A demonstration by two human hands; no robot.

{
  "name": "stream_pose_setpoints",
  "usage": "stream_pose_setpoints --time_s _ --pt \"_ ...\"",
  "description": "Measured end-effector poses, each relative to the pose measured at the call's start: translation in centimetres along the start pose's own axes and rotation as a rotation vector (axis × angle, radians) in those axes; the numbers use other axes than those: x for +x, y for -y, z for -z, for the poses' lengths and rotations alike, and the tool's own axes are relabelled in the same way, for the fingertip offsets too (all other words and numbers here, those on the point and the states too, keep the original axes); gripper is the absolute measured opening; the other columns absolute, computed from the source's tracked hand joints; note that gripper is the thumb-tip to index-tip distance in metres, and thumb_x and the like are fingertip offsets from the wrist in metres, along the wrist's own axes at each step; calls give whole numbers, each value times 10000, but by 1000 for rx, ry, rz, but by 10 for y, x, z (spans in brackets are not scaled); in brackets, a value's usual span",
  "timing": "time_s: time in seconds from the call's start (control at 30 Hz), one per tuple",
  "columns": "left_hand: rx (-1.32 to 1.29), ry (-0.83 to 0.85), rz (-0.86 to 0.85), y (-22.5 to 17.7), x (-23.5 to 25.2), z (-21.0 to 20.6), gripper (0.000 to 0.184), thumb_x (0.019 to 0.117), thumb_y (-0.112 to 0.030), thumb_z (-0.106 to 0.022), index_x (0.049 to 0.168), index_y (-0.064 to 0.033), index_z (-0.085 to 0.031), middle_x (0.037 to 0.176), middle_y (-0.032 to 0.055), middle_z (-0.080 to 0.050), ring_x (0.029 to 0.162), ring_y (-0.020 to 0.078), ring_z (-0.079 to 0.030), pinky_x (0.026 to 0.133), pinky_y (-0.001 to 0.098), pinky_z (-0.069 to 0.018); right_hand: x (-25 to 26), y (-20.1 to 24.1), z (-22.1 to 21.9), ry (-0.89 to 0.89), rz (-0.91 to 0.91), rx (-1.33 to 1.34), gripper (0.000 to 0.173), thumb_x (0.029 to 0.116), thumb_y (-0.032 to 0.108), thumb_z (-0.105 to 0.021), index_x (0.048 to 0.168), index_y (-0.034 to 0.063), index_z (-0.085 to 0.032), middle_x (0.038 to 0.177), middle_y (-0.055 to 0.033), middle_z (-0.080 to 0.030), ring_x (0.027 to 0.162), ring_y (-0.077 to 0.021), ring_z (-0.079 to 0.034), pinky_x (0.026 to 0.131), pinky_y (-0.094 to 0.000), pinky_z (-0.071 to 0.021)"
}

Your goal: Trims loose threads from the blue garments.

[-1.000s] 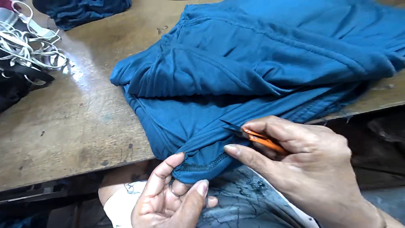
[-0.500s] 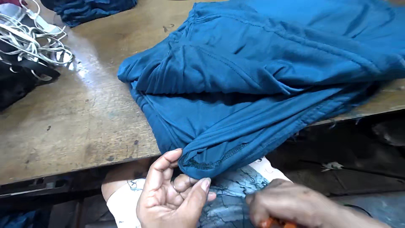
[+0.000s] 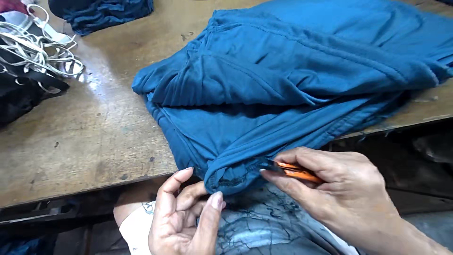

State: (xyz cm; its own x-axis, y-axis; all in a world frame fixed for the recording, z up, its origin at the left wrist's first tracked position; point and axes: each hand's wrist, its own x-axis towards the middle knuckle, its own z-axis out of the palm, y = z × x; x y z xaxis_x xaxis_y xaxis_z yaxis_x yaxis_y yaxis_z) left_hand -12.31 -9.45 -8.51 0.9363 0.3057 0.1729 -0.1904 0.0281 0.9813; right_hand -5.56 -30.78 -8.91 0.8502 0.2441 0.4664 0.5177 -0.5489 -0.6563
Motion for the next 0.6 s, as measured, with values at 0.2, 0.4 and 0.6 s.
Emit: stream_pose_setpoints --time_s 0.2,0.4,0.6 --pt "2 -6 34 2 1 2 489 886 129 -627 1332 51 -441 904 111 -764 749 229 -761 653 368 -663 4 2 -10 -14 17 -184 98 847 216 -618 822 176 -705 646 135 -555 554 57 -471 459 -162 -340" --pt "51 26 10 1 4 13 413 916 116 -615 1295 41 -467 864 128 -767 760 259 -772 666 361 -668 -7 -7 3 157 265 40 170 966 232 -559 891 131 -673 710 78 -588 609 31 -515 514 -139 -405" --pt "173 83 -88 5 3 31 234 945 25 -653 1173 13 -598 816 90 -765 714 200 -757 670 316 -654 -31 11 8 730 261 446 237 1022 184 -498 915 45 -657 739 -111 -623 638 -240 -608 543 -403 -453"
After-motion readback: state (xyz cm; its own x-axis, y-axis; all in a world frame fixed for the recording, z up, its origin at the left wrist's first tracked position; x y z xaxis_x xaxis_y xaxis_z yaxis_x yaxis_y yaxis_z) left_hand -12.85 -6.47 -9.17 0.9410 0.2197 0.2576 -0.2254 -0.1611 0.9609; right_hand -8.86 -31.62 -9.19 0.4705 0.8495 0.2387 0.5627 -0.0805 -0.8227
